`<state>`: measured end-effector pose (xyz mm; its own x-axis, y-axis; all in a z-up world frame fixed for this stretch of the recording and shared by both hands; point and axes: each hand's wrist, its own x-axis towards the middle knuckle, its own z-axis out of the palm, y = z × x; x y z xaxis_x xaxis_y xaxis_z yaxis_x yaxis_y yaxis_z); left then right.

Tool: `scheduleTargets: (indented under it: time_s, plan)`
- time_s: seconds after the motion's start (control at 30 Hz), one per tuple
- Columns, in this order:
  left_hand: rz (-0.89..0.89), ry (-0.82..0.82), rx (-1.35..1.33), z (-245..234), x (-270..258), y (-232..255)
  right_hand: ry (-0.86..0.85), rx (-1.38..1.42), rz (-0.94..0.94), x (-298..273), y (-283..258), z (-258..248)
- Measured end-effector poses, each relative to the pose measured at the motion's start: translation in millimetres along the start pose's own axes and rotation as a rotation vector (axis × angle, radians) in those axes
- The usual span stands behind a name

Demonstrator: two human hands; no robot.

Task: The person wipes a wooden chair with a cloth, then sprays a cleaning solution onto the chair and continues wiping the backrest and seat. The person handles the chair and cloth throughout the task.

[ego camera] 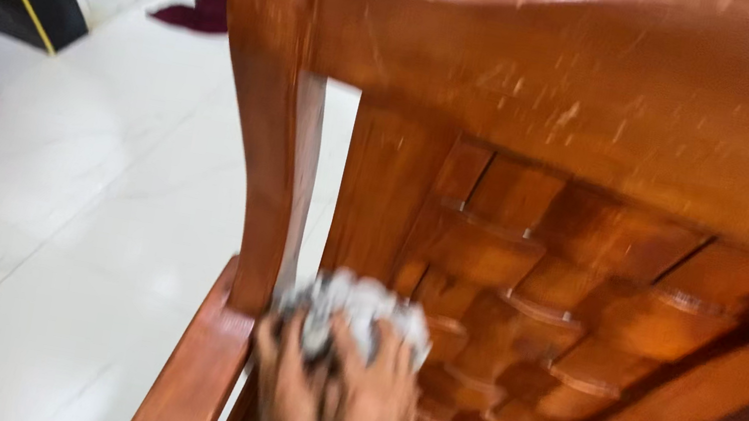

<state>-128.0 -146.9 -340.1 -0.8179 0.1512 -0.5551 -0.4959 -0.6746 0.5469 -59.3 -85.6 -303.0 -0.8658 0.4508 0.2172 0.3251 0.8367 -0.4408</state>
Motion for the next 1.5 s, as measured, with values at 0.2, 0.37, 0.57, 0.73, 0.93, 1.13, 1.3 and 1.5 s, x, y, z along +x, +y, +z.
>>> scheduleTargets:
  time_s: [0.2,0.37,0.57,0.73,0.93,1.13,1.3,1.5]
  plan:
    - [0.719,-0.144,1.170,-99.0,40.3,-59.9,-0.277,0.024,0.102,-47.6,44.3,78.6]
    - [0.165,-0.280,1.586,-178.5,112.5,-117.8,-0.506,-0.071,0.387,-111.8,134.3,197.7]
    - [0.124,-0.363,1.283,-240.6,143.6,-168.7,-0.055,0.271,0.235,-126.1,185.4,243.8]
    - [0.596,-0.296,0.919,-69.5,19.3,-59.9,0.215,0.243,0.270,-47.8,45.7,34.0]
    - [1.281,-0.424,0.856,125.1,-103.0,115.1,0.636,0.110,-0.246,54.2,-84.2,-170.5]
    - [1.168,-0.450,0.856,108.2,-58.2,102.1,0.512,-0.030,-0.158,73.9,-70.6,-115.5]
    - [1.034,-0.321,0.916,18.1,-15.4,30.7,0.398,0.016,-0.182,22.1,-29.5,-34.9]
    - [1.009,-0.223,1.075,-99.1,33.3,-52.4,0.271,0.153,-0.087,-42.6,30.9,78.3]
